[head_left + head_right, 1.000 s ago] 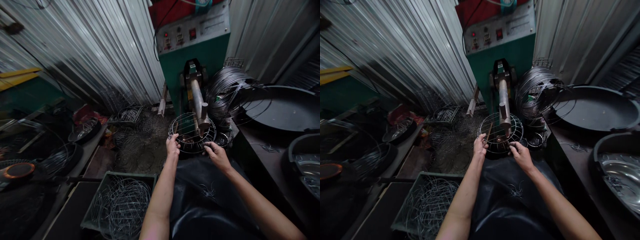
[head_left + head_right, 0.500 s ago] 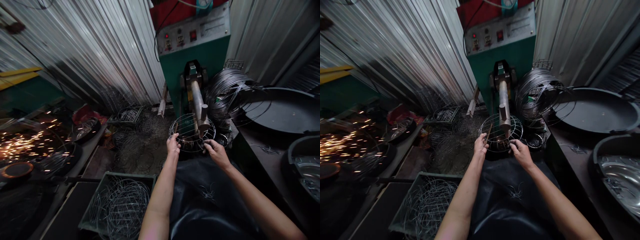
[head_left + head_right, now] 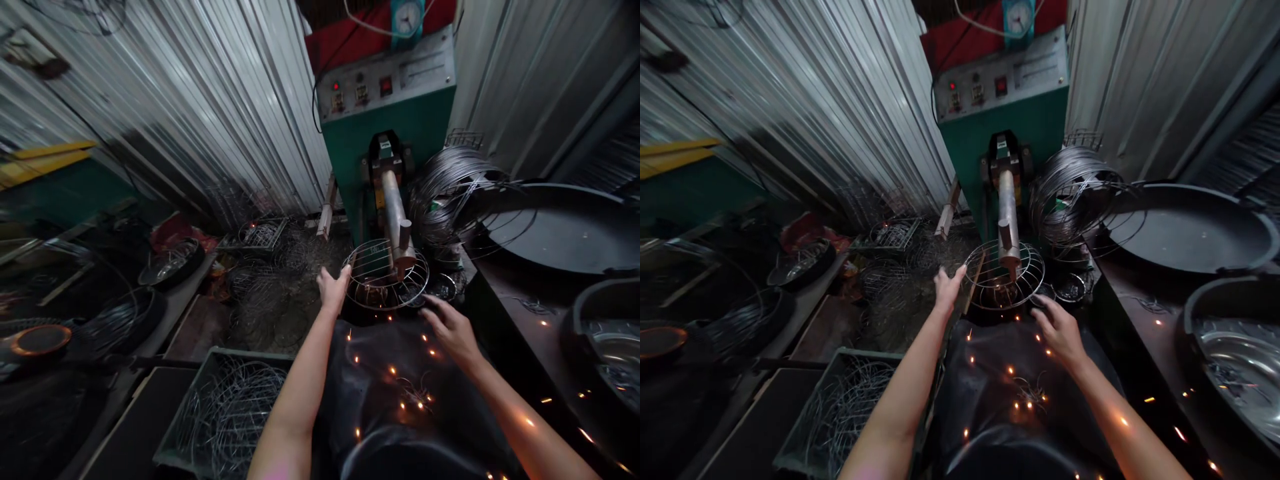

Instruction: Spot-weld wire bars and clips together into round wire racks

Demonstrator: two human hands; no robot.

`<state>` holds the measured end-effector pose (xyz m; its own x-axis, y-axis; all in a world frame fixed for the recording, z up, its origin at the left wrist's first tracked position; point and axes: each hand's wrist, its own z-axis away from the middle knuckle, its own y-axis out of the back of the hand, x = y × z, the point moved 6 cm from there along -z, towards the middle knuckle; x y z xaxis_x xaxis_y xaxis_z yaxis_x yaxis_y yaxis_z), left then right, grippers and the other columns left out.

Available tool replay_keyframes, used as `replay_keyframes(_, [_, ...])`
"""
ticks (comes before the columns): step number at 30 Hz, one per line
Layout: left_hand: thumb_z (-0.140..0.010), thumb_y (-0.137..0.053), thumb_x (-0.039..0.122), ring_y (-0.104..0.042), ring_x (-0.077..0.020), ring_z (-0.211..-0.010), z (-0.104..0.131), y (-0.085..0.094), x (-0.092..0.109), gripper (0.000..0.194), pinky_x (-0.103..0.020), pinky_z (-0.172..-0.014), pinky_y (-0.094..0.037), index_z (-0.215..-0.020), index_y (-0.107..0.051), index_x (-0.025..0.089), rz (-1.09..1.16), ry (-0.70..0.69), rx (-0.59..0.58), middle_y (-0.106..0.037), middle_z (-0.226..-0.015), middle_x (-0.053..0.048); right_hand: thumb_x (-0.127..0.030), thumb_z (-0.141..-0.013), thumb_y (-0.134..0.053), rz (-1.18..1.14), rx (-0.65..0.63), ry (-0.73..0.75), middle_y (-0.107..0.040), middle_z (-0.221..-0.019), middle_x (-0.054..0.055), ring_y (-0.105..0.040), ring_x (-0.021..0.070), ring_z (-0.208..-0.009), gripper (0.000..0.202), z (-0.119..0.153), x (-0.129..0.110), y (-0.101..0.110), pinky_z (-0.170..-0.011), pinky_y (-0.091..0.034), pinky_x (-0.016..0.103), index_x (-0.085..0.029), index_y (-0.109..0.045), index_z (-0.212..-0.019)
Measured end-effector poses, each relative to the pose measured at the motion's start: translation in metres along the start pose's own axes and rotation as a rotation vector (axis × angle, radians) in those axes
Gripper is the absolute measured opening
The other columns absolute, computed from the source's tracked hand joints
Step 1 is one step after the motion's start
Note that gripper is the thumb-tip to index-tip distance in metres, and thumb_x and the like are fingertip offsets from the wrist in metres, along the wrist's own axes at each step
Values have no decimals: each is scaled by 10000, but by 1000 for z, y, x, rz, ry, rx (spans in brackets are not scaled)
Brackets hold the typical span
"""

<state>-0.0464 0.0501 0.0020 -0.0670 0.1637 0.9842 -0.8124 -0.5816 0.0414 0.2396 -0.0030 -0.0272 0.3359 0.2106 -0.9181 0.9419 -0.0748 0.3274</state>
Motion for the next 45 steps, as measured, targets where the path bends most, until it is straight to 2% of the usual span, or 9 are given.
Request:
replay_keyframes(4, [-323,-842,199,-599,-253,-899,-8,-58,54,474,-257,-675,-461,-721,-586,221,-310,-400,-409,-617,-826,-54,-437,-718,-629,17,1,-146,-705,-782,56,-651,213,-642,302,47,66,23,-549,-531,316,-208,-678,-909])
replay_keyframes(7, [-362,-801,126,-593,-206,-609,-11,-114,58,363,-250,-529,-436,-602,-550,232,-382,-280,-598,-546,-557,25,-450,-707,-628,-89,-15,-280,-662,-617,18,-621,198,-533,307,69,99,31,-480,-516,306,-196,-674,-874])
replay_keyframes(10, [-413,-757,77,-542,-169,-499,-11,-135,52,325,-229,-456,-392,-595,-537,232,-281,-101,-611,-485,-486,55,-450,-688,-648,-209,-29,-320,-657,-609,24,-618,194,-534,305,72,104,39,-479,-513,301,-185,-681,-836])
replay_keyframes(17, [-325,-771,47,-540,-133,-621,14,-112,12,540,-238,-609,-437,-804,-558,176,-439,-262,-931,-555,-644,49,-489,-647,-663,-265,-28,-409,-667,-702,49,-606,183,-603,399,42,89,51,-530,-487,279,-165,-678,-879])
replay_keyframes(23, [-422,-775,169,-533,-135,-699,26,-112,5,681,-260,-677,-426,-1031,-470,180,-605,-452,-812,-577,-773,26,-508,-667,-630,-293,28,-316,-655,-849,52,-597,178,-732,453,-44,30,41,-576,-452,251,-190,-637,-990])
replay_keyframes(27, [-450,-771,256,-532,-155,-673,36,-99,8,602,-266,-629,-407,-969,-474,181,-795,-428,-703,-571,-733,15,-528,-642,-645,-322,-115,-317,-617,-737,30,-536,127,-617,402,-87,7,27,-481,-372,217,-183,-644,-849])
replay_keyframes(33, [-475,-763,253,-524,-131,-679,56,-82,-24,599,-229,-597,-400,-991,-465,193,-691,-348,-795,-571,-765,26,-514,-631,-672,-331,-218,-346,-597,-667,7,-484,101,-546,387,-75,9,16,-458,-337,214,-178,-649,-821])
replay_keyframes(40, [-478,-737,137,-531,-135,-762,46,-101,-41,626,-249,-691,-416,-1031,-450,196,-581,-412,-656,-569,-865,0,-512,-597,-694,-388,-242,-374,-662,-754,33,-575,153,-642,406,-65,-1,17,-566,-445,264,-186,-667,-837])
replay_keyframes(45, [-470,-728,112,-521,-137,-764,50,-89,-47,611,-252,-695,-412,-1012,-461,201,-615,-407,-588,-546,-863,-1,-471,-576,-712,-368,-236,-374,-653,-743,13,-565,146,-644,375,-63,-1,15,-581,-432,259,-191,-660,-819])
